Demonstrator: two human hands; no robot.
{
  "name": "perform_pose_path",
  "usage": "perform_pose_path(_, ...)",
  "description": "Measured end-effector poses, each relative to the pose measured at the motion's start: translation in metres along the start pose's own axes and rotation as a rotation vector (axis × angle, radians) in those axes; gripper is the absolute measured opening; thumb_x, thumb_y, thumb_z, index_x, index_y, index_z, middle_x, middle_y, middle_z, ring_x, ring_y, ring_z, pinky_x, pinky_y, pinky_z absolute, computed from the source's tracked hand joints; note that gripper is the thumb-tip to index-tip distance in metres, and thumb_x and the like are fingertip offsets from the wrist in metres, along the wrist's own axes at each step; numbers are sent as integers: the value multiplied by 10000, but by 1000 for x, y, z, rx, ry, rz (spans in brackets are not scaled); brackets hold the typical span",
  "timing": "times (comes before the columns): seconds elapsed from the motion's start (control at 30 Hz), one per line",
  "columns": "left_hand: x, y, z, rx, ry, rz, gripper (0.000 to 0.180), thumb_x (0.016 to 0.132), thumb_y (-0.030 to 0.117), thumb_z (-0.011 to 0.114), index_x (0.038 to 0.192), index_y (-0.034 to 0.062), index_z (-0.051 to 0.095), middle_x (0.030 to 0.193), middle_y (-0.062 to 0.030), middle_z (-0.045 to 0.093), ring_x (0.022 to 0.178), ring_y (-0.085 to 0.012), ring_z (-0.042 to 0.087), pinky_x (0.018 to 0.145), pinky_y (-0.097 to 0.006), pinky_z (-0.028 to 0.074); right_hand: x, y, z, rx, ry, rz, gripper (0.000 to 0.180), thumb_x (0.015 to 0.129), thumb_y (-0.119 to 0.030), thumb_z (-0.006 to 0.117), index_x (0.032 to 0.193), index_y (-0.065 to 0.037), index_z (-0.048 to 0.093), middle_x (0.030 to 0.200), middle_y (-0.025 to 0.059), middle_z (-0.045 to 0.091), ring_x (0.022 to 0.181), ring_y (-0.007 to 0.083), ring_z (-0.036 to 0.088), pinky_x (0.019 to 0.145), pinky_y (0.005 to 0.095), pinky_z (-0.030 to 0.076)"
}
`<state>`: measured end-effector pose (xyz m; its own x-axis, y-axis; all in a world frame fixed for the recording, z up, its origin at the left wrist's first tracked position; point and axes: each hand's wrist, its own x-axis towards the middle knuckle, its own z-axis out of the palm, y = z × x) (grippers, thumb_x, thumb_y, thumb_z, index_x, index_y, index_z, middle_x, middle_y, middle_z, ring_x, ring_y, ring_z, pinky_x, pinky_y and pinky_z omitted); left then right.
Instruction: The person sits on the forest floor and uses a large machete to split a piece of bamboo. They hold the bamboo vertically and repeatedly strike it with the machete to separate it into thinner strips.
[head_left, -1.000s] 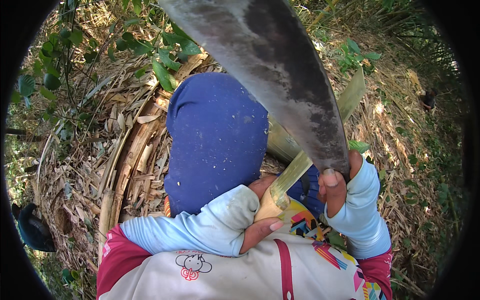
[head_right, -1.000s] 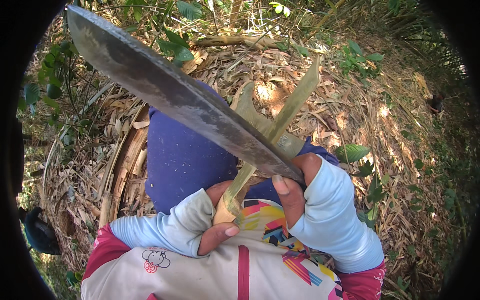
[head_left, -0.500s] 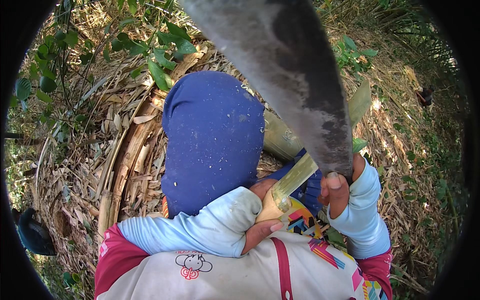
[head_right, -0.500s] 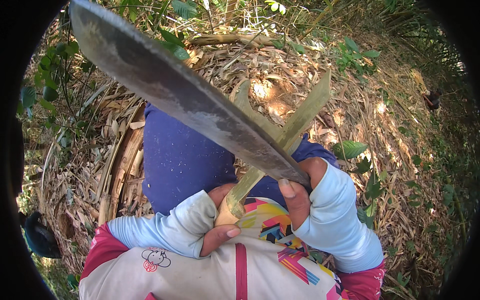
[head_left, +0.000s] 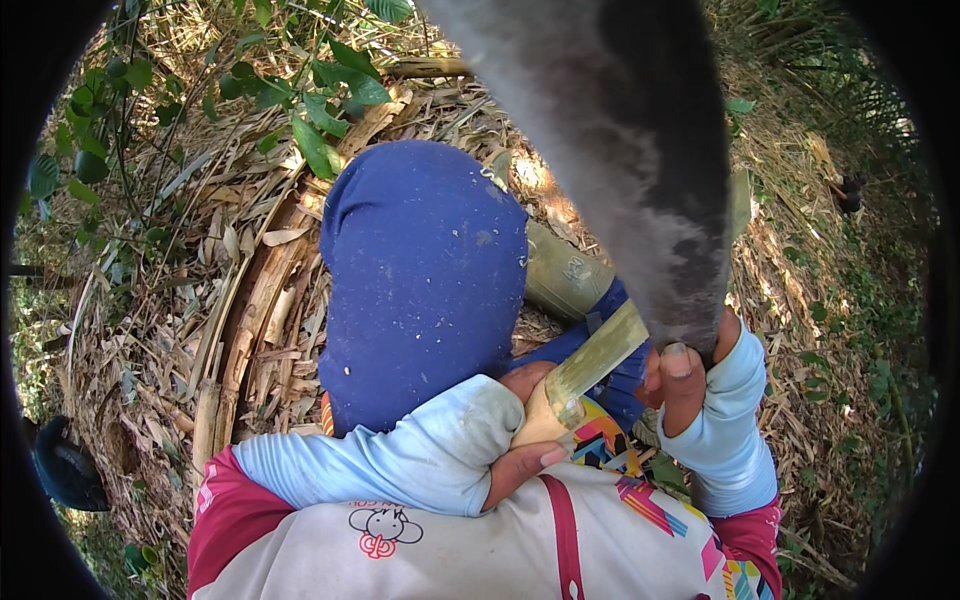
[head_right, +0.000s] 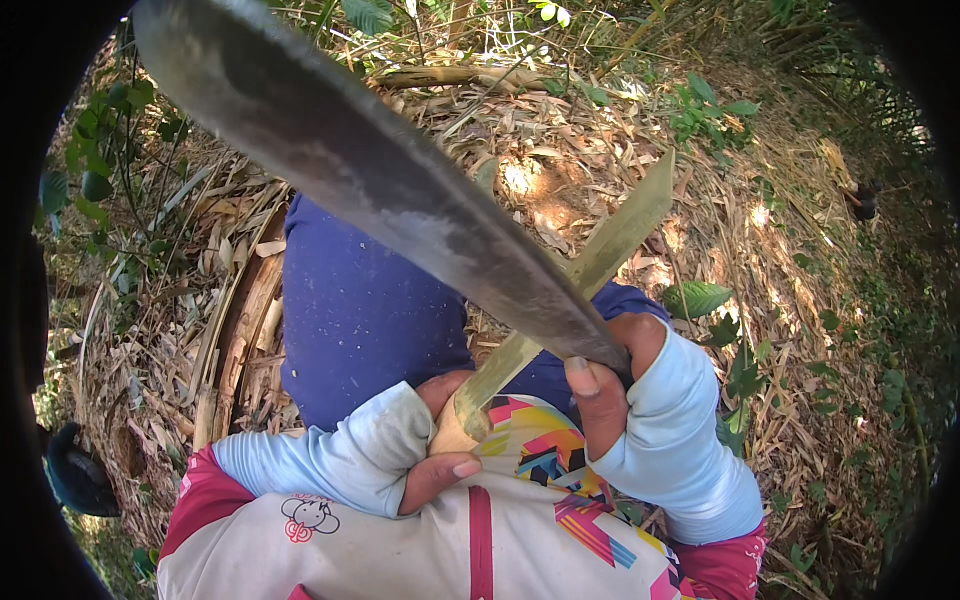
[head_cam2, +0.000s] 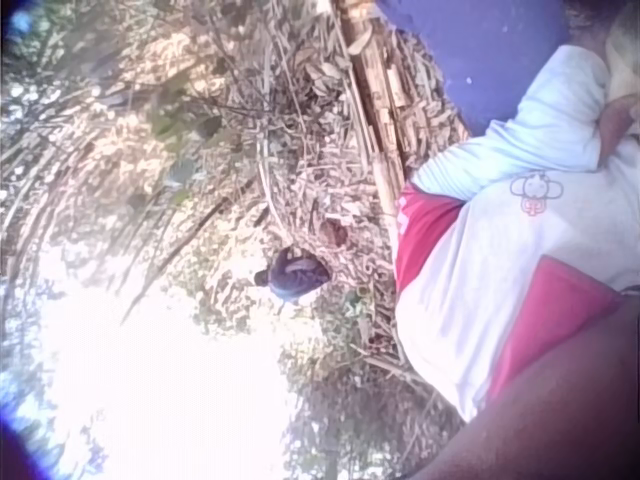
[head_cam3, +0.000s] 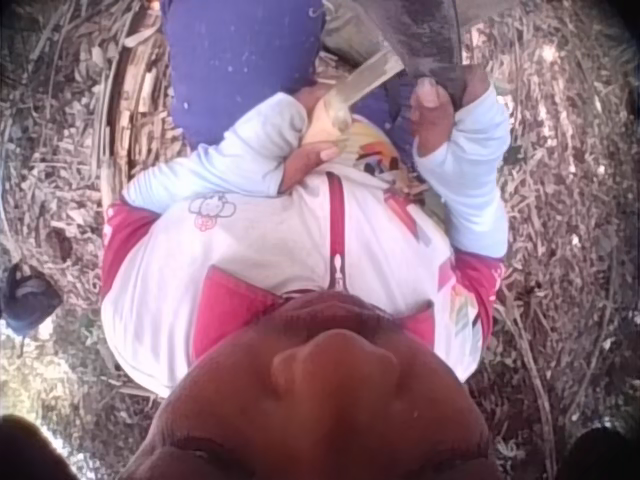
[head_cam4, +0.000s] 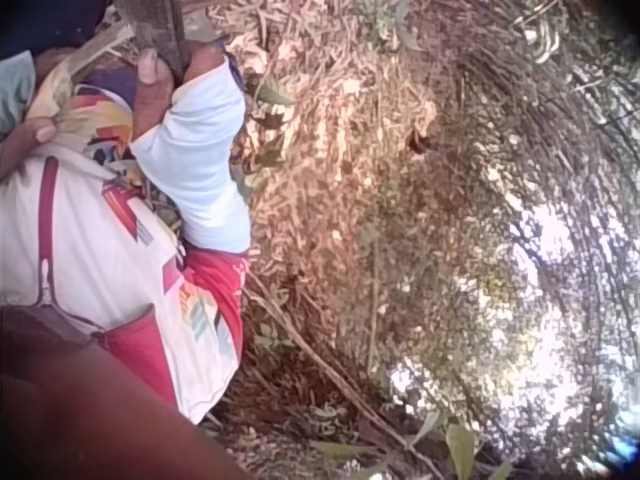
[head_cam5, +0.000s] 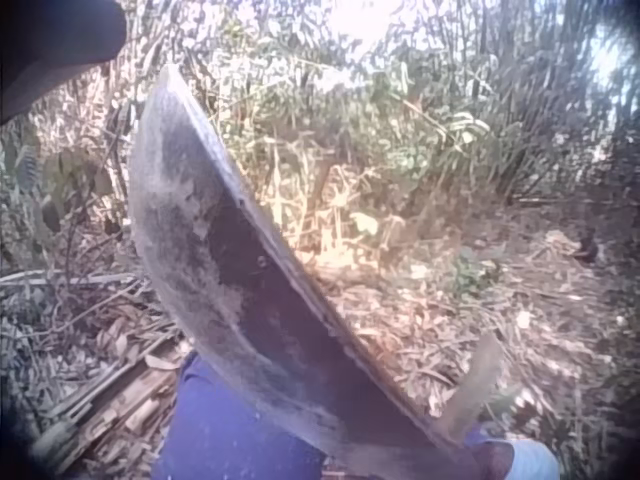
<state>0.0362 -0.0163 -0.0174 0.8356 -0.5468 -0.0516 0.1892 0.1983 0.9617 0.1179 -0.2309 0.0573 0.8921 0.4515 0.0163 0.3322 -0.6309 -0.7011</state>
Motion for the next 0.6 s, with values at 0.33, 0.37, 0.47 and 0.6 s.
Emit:
perform_pose_path(0.33, 1, 3, -3, 3, -29, -29, 579, 956, 163, 564, 1414, -70, 297, 1284, -154, 519, 1189, -203, 503, 1035, -331, 384, 2, 3, 3, -54, -15, -81, 163, 913, -164, 634, 874, -15, 581, 619, 75, 513, 501, 224, 498, 487, 334, 391)
perform_pose_path(0.37, 1, 3, -3, -9, -31, -46, 580, 957, 165, 562, 1416, -70, 296, 1287, -155, 518, 1195, -204, 502, 1038, -331, 382, 2, 3, 3, -51, -24, -84, 167, 914, -169, 635, 875, -14, 583, 618, 75, 513, 501, 224, 498, 487, 335, 390)
perform_pose_path(0.47, 0, 4, -2, -25, -27, -59, 583, 959, 167, 559, 1421, -70, 293, 1296, -157, 518, 1210, -208, 498, 1045, -331, 376, 0, 1, 1, 21, -37, -13, 179, 919, -181, 636, 884, -12, 589, 620, 74, 515, 504, 219, 499, 490, 337, 390)
perform_pose_path(0.6, 0, 2, 2, -135, 1, -73, 585, 958, 158, 555, 1425, -71, 288, 1303, -161, 520, 1215, -209, 497, 1053, -332, 370, -1, 3, 0, -1, -61, -24, 184, 924, -185, 629, 896, -7, 592, 618, 74, 517, 506, 215, 500, 492, 341, 391)
